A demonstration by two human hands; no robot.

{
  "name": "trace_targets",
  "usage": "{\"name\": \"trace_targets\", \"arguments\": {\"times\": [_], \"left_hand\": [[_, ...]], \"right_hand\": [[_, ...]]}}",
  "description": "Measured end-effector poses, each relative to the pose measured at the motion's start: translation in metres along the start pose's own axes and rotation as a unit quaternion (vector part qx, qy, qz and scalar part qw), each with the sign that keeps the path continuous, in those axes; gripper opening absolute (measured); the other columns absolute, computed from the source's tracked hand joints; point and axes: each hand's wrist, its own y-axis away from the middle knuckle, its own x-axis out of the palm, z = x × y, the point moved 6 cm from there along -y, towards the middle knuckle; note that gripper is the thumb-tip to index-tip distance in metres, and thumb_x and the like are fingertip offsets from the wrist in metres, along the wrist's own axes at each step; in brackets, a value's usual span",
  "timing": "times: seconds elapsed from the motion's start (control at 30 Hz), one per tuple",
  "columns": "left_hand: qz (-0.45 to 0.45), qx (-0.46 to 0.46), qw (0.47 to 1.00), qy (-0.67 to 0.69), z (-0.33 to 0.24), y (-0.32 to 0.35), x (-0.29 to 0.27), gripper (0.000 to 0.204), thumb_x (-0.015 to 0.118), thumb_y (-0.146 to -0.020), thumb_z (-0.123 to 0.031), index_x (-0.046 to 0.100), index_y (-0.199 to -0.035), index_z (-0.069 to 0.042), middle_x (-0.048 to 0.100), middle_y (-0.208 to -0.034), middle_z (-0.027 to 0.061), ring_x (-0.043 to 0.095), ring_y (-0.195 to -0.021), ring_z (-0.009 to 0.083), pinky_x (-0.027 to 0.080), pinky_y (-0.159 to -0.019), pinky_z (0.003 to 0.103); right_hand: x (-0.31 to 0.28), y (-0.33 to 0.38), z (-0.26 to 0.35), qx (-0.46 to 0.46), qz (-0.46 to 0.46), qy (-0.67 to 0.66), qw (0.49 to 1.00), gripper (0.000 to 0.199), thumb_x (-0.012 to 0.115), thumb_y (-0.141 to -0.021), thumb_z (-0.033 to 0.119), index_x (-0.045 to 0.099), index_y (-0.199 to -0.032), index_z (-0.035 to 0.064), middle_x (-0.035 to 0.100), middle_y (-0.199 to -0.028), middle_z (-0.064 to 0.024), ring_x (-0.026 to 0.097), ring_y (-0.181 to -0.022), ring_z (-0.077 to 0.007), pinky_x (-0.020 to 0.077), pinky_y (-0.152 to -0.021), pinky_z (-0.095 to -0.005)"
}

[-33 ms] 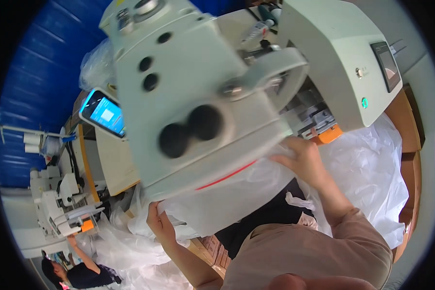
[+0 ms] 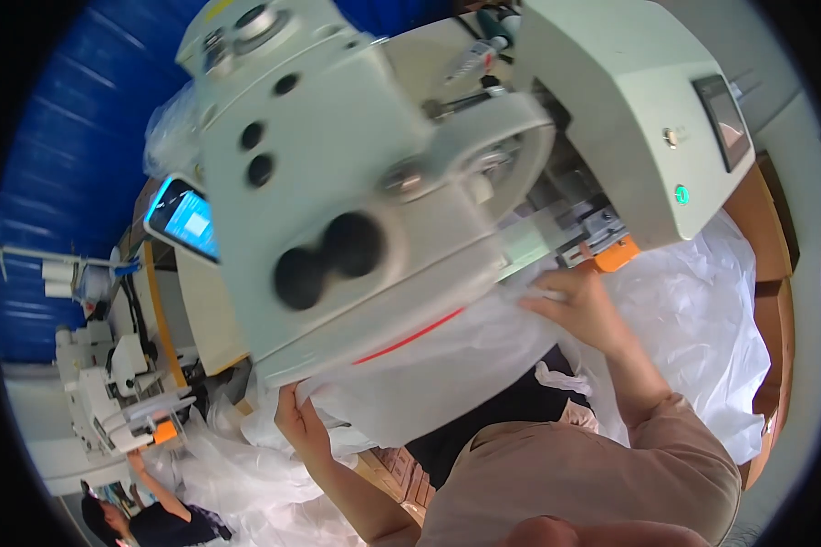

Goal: Feeding and arranging large sheets of white fabric through an industrial sewing machine.

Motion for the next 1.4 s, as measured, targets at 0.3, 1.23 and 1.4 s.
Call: {"name": "trace_targets", "arguments": {"times": [0.3, 1.23, 1.4], "left_hand": [[0.061, 0.085, 0.994, -0.033, -0.052, -0.011, 0.088, 0.016, 0.048, -0.08, 0.004, 0.06, -0.088, -0.002, 0.058, -0.073, 0.0098, 0.055, -0.063, 0.0197, 0.045, -0.057, 0.029], [-0.183, -0.107, 0.975, -0.07, 0.104, 0.054, -0.022, 0.02, 0.062, -0.072, -0.005, 0.061, -0.091, -0.009, 0.054, -0.079, 0.0099, 0.057, -0.071, 0.0295, 0.046, -0.057, 0.039], [-0.151, -0.206, 0.966, -0.048, 0.124, 0.074, -0.037, 0.033, 0.055, -0.068, 0.004, 0.061, -0.099, -0.008, 0.059, -0.09, 0.0124, 0.059, -0.074, 0.0316, 0.048, -0.063, 0.038]], "right_hand": [[-0.064, 0.019, -0.037, 0.022, -0.228, 0.254, 0.939, 0.01, 0.062, -0.077, 0.006, 0.059, -0.082, -0.0018, 0.058, -0.08, -0.0177, 0.057, -0.079, -0.0345, 0.0434, -0.073, -0.0444], [0.048, -0.028, -0.066, 0.06, -0.169, 0.027, 0.983, 0.041, 0.047, -0.095, 0.021, 0.039, -0.131, 0.0048, 0.055, -0.121, -0.0158, 0.054, -0.11, -0.0248, 0.0435, -0.089, -0.0317], [0.06, -0.027, -0.038, 0.119, -0.089, 0.223, 0.963, 0.04, 0.046, -0.095, 0.019, 0.038, -0.131, 0.0037, 0.055, -0.12, -0.0191, 0.053, -0.111, -0.0267, 0.0418, -0.091, -0.0324]]}}
